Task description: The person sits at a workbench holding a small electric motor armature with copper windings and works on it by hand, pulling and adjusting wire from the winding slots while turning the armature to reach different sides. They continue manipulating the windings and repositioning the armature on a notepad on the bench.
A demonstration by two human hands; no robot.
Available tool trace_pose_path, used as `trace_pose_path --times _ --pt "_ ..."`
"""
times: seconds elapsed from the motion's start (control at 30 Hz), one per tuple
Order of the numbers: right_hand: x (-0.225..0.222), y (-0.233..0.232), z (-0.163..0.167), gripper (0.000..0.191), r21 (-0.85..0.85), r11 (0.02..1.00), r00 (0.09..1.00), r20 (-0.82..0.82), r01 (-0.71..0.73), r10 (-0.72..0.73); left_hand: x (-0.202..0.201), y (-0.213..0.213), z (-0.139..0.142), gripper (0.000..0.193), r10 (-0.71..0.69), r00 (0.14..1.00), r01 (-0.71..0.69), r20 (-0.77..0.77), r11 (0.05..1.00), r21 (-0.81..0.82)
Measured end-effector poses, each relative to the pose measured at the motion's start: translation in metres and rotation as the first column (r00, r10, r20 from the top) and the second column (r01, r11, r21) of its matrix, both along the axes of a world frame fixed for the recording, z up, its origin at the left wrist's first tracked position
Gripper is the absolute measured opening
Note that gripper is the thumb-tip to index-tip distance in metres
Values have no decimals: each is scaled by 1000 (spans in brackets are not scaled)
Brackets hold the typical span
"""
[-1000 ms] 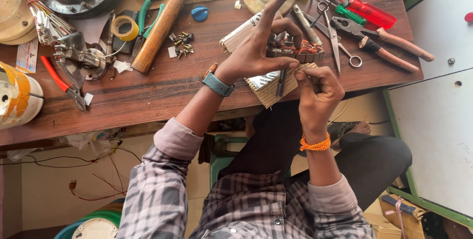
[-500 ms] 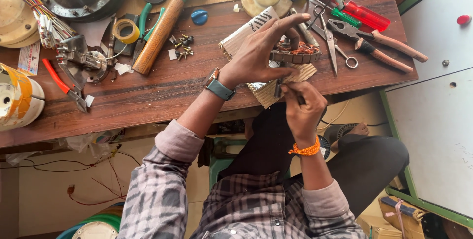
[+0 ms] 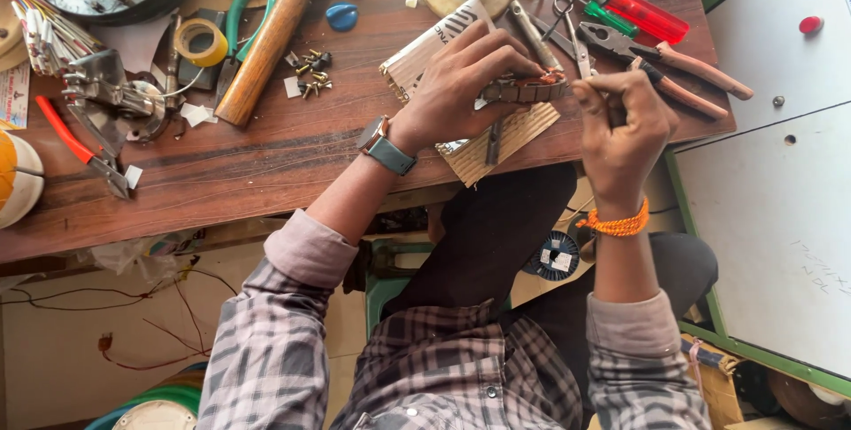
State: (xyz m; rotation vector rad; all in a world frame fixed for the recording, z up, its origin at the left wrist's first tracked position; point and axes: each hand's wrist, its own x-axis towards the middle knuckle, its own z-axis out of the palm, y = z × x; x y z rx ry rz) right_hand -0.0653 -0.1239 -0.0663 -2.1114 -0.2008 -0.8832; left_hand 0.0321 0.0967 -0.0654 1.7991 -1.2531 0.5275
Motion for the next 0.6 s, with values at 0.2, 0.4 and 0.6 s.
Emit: trace_pose_path --times 0.2,0.4,0.6 --pt "22 8 18 19 -167 982 996 -2 -85 86 2 4 -6 48 49 998 -47 -47 998 45" --pt "56 18 36 17 -310 933 981 -114 -185 156 22 9 -13 100 -389 862 253 -324 885 -391" --pt "80 31 44 16 -414 888 977 -152 -202 152 47 15 -33 119 -442 457 161 -772 895 -417"
